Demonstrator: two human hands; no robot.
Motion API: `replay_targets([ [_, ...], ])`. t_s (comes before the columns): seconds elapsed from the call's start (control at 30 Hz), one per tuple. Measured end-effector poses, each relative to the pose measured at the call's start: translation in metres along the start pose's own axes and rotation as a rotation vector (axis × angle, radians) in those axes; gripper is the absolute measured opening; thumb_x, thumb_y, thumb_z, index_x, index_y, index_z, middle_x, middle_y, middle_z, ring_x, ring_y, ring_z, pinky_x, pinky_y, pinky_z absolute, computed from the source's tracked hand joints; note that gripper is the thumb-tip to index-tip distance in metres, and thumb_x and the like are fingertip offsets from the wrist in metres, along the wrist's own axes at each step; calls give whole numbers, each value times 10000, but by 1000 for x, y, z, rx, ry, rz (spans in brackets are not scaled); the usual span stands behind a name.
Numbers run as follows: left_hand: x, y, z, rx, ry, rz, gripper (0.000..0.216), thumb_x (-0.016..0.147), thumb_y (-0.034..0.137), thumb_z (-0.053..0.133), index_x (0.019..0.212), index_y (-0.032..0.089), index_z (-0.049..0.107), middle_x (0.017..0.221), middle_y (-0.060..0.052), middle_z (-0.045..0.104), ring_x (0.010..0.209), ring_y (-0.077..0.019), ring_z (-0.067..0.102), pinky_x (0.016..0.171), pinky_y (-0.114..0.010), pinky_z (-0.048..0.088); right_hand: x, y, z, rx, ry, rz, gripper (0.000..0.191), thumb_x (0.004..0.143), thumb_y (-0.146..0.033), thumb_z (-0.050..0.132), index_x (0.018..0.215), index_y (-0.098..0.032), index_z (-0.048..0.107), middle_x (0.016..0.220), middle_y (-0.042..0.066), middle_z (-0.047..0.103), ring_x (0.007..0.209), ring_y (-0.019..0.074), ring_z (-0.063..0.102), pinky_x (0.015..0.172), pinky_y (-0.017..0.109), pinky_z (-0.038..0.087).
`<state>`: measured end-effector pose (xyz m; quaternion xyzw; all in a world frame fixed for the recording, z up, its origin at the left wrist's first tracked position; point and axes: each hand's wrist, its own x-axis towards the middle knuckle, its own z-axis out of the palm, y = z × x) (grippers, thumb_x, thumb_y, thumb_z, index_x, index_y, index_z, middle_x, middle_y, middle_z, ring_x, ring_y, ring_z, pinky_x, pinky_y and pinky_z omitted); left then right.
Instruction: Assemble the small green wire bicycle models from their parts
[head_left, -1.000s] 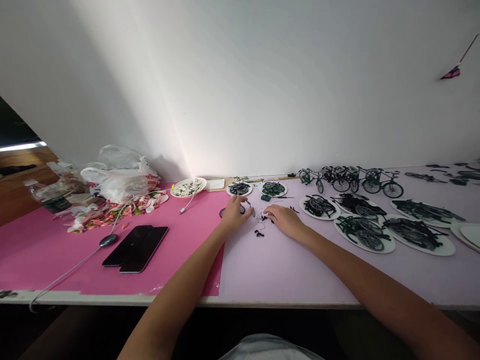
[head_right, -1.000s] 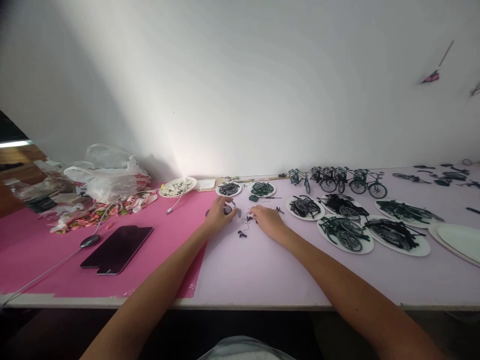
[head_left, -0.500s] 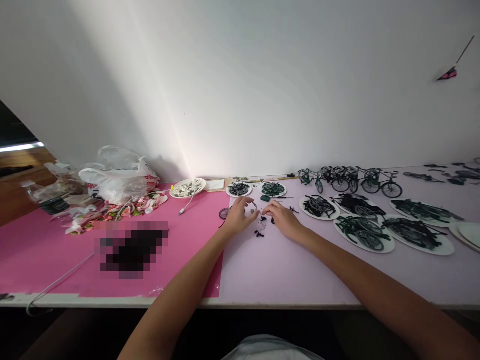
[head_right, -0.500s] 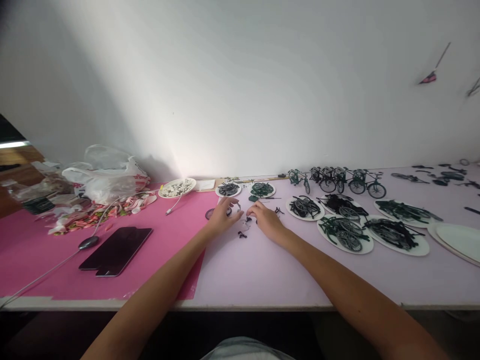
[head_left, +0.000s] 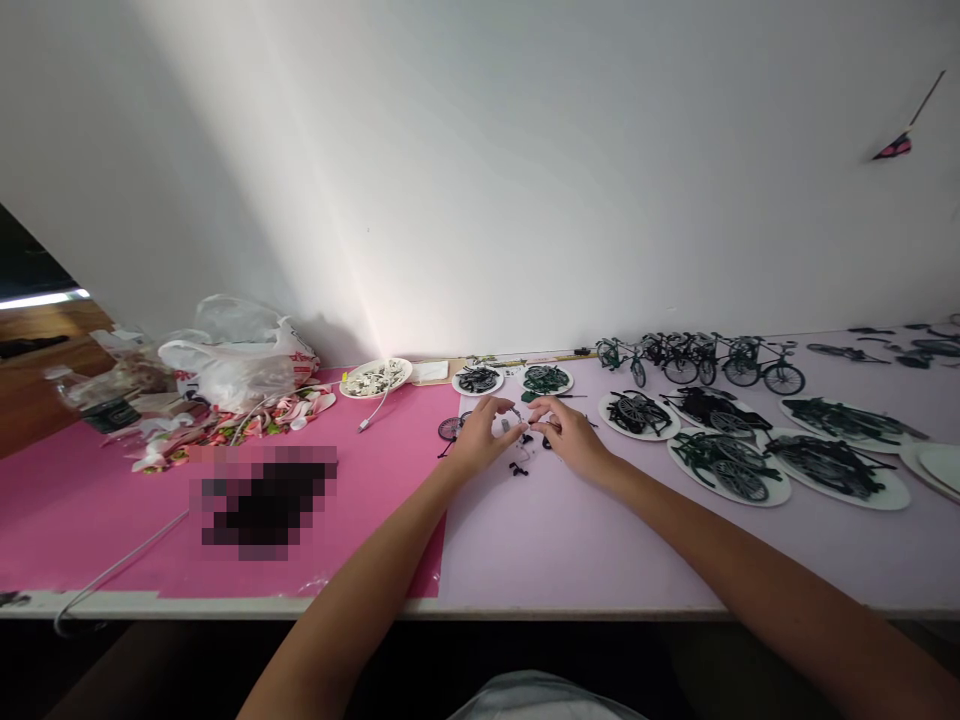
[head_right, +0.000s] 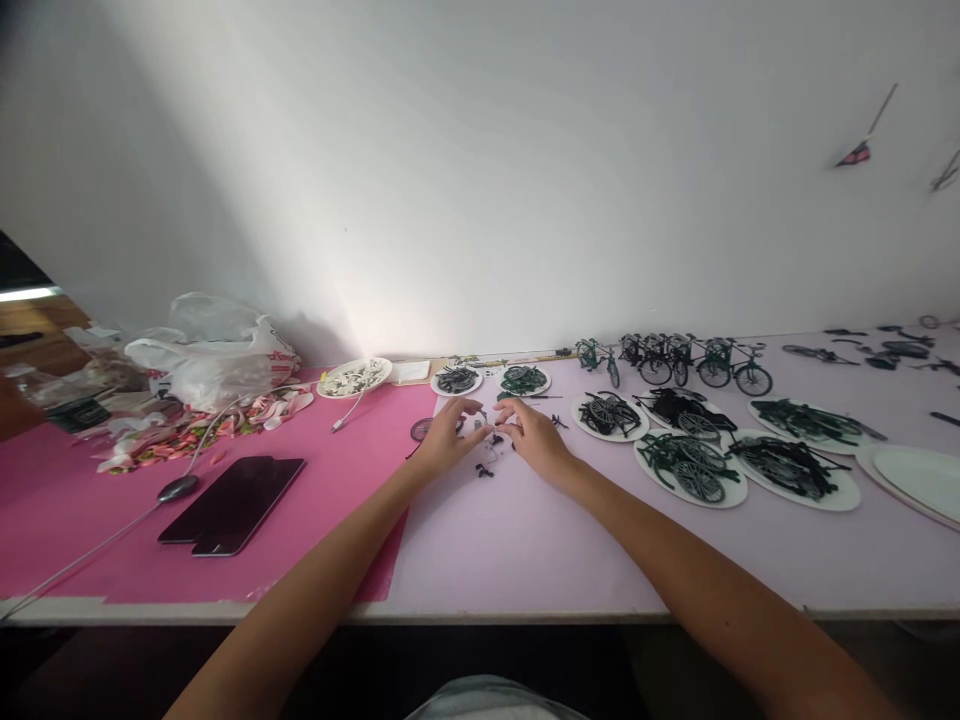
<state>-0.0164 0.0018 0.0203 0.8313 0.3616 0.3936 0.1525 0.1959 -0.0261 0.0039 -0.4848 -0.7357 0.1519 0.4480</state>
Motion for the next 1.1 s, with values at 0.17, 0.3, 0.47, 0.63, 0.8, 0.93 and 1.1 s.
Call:
replay_targets([
  [0.17, 0, 0, 0, 3, -4, 29, 361, 927, 475, 675, 1185, 236, 594, 1204, -96, 659, 1130, -255, 647, 936, -396, 550, -1, -7, -1, 21, -1, -9, 263, 927, -270, 555, 1189, -279, 581, 1009, 20, 740, 665, 161, 632, 655, 293, 498],
  [0.3, 0, 0, 0, 11, -6, 49, 365, 915, 454, 701, 1189, 237, 596, 1213, -91, 668, 1144, -257, 648, 957, -403, 549, -1, -9, -3, -12, -23, -42, 268, 927, -260, 556, 1194, -273, 589, 1008, 28, 746, 704, 174, 659, 678, 298, 503],
  [0.47, 0, 0, 0, 16, 6, 56, 372, 913, 456, 706, 1198, 244, 596, 1223, -94, 667, 1147, -262, 646, 962, -412, 547, 0, -7, -4, -91, -32, -47, 276, 939, -246, 546, 1206, -277, 608, 1015, 32, 753, 713, 174, 674, 699, 305, 518],
  [0.63, 1, -4, 1, 22, 25, 70, 364, 915, 449, 707, 1195, 248, 591, 1223, -89, 663, 1146, -255, 644, 961, -402, 544, 0, -5, -4, -101, -37, -46, 245, 933, -250, 561, 1166, -282, 632, 1014, 27, 759, 759, 187, 695, 723, 314, 522],
  [0.8, 1, -7, 2, 28, 26, 78, 366, 915, 453, 708, 1190, 245, 588, 1208, -85, 667, 1134, -253, 647, 958, -398, 543, 0, -6, -4, -102, -36, -49, 221, 937, -261, 578, 1151, -277, 629, 1009, 21, 760, 699, 174, 671, 717, 307, 513],
  [0.93, 1, -4, 1, 34, 12, 69, 361, 915, 442, 713, 1189, 246, 581, 1192, -80, 669, 1110, -258, 652, 941, -398, 547, 0, -9, -4, -95, -22, -40, 209, 925, -261, 601, 1134, -271, 620, 992, 18, 756, 672, 167, 641, 714, 301, 503],
  [1.1, 1, 0, 0, 48, 19, 82, 333, 931, 384, 703, 1205, 253, 567, 1178, -75, 665, 1114, -254, 639, 951, -383, 536, -2, -13, -5, -78, -16, -49, 218, 935, -263, 592, 1152, -268, 596, 1031, 25, 753, 674, 173, 607, 709, 311, 488],
])
